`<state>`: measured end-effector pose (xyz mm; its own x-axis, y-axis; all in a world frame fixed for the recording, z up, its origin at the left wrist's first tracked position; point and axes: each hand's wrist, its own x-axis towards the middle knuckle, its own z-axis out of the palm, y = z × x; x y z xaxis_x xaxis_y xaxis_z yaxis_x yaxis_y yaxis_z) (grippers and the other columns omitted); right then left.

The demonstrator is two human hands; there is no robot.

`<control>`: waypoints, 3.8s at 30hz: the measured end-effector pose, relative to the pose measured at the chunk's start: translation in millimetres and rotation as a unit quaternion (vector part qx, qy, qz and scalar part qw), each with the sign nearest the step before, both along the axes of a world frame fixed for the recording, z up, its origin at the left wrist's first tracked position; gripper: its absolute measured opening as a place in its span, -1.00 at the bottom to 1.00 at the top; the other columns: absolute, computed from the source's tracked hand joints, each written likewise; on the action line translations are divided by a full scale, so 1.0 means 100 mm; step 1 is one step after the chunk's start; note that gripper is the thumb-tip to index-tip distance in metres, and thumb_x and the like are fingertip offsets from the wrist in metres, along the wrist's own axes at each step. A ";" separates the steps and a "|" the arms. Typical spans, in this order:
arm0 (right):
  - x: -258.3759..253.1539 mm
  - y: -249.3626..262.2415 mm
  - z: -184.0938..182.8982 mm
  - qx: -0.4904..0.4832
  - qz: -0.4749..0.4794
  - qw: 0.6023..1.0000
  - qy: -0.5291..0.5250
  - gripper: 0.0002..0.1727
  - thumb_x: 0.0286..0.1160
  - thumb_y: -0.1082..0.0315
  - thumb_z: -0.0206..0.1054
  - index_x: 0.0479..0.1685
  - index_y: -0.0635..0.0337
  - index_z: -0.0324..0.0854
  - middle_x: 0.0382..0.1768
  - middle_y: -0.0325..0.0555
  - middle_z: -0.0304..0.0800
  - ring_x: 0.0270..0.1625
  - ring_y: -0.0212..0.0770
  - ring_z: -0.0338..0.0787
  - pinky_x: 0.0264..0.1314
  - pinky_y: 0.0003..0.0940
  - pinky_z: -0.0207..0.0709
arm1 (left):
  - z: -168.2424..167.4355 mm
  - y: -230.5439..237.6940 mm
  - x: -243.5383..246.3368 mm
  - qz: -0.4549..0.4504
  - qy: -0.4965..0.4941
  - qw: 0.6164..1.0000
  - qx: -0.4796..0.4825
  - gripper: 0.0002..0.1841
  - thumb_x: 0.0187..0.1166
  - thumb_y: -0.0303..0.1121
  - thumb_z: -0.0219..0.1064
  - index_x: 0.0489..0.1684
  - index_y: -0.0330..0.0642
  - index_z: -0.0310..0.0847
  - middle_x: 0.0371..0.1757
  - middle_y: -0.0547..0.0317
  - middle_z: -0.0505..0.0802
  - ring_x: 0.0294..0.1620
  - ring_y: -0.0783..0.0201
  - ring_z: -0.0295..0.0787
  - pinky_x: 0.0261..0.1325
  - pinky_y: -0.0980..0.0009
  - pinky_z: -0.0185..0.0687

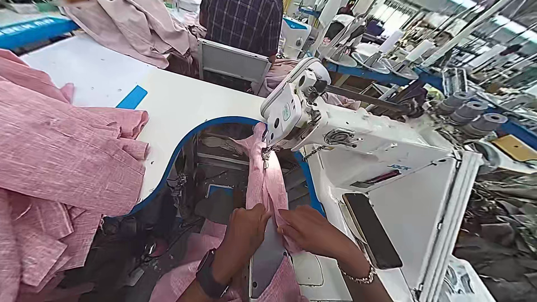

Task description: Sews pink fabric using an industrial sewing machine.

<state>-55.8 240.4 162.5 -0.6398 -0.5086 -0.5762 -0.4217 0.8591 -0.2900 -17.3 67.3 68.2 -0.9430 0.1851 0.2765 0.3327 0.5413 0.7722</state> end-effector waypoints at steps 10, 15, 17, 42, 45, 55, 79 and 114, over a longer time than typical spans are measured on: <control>0.01 0.06 -0.26 -0.193 0.014 0.972 0.131 -0.63 0.62 0.28 0.19 -0.55 0.32 0.55 -0.78 -0.02 0.43 -0.67 -0.03 0.56 -0.53 -0.07 0.35 | -0.07 0.03 -0.28 0.001 -0.023 0.997 0.068 -0.71 0.70 -0.34 0.12 -0.28 -0.37 0.68 -0.69 -0.05 0.67 -0.61 -0.06 0.74 -0.49 0.00 0.62; 0.14 0.00 -0.38 -0.204 -0.037 0.958 0.200 -0.67 0.65 0.25 0.17 -0.47 0.25 0.57 -0.75 -0.10 0.47 -0.68 -0.14 0.57 -0.63 -0.21 0.36 | -0.17 0.06 -0.15 0.010 0.019 0.997 0.072 -0.74 0.62 -0.33 0.13 -0.38 -0.25 0.67 -0.80 0.09 0.59 -0.79 0.08 0.64 -0.71 0.15 0.50; 0.13 -0.02 -0.39 -0.168 -0.011 0.950 0.264 -0.70 0.65 0.20 0.13 -0.40 0.16 0.61 -0.72 -0.16 0.53 -0.66 -0.16 0.63 -0.65 -0.21 0.42 | -0.19 0.05 -0.17 0.018 0.055 0.997 0.055 -0.74 0.60 -0.32 0.12 -0.44 -0.20 0.66 -0.82 0.16 0.56 -0.82 0.15 0.60 -0.76 0.21 0.45; 0.11 -0.51 -0.31 0.055 -0.034 0.915 0.398 -0.89 0.18 0.38 0.47 -0.55 0.21 0.70 -0.63 -0.01 0.65 -0.59 0.04 0.76 -0.64 -0.10 0.50 | -0.41 0.07 -0.68 -0.090 -0.049 0.955 0.277 -0.66 0.57 -0.44 0.13 -0.71 -0.27 0.57 -0.70 0.25 0.55 -0.58 0.43 0.49 -0.40 0.40 0.37; 0.04 -0.49 -0.29 0.056 -0.031 0.917 0.394 -0.91 0.22 0.40 0.46 -0.50 0.22 0.73 -0.60 0.01 0.67 -0.59 0.05 0.77 -0.68 -0.10 0.50 | -0.45 0.05 -0.65 -0.128 -0.085 0.930 0.333 -0.65 0.58 -0.47 0.13 -0.75 -0.19 0.51 -0.72 0.40 0.49 -0.64 0.59 0.37 -0.49 0.55 0.26; -0.30 -0.18 -0.21 -0.025 -0.132 0.974 0.183 -0.76 0.61 0.45 0.21 -0.10 0.45 0.76 -0.15 0.34 0.81 0.02 0.34 0.82 0.09 0.29 0.59 | -0.43 -0.05 -0.76 -0.116 -0.098 0.892 0.425 -0.74 0.70 -0.50 0.17 -0.20 -0.41 0.83 -0.35 0.27 0.90 -0.31 0.66 0.75 -0.08 0.60 0.67; 1.03 -0.37 -0.20 -0.110 0.082 0.920 0.368 -0.80 0.35 0.42 0.30 -0.60 0.09 0.72 -0.75 -0.19 0.64 -0.61 -0.16 0.68 -0.34 -0.24 0.47 | -0.32 0.10 0.40 0.016 0.103 0.990 0.095 -0.75 0.26 -0.39 0.34 -0.81 -0.23 0.54 -0.79 0.05 0.64 -0.75 0.16 0.66 -0.66 0.18 0.46; 0.37 -0.44 -0.19 -0.028 -0.001 0.949 0.313 -0.76 0.34 0.29 0.34 -0.63 0.17 0.65 -0.80 -0.11 0.56 -0.63 -0.07 0.74 -0.34 -0.09 0.60 | -0.34 -0.10 -0.22 -0.109 -0.020 0.981 0.157 -0.75 0.48 -0.44 0.17 -0.62 -0.26 0.64 -0.79 0.09 0.57 -0.72 0.13 0.58 -0.58 0.14 0.37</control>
<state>-18.5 196.9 143.7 -0.8493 -0.5251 -0.0545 -0.5243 0.8511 -0.0284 -39.5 56.9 33.9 -0.9018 0.2946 0.3162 0.3805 0.1943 0.9041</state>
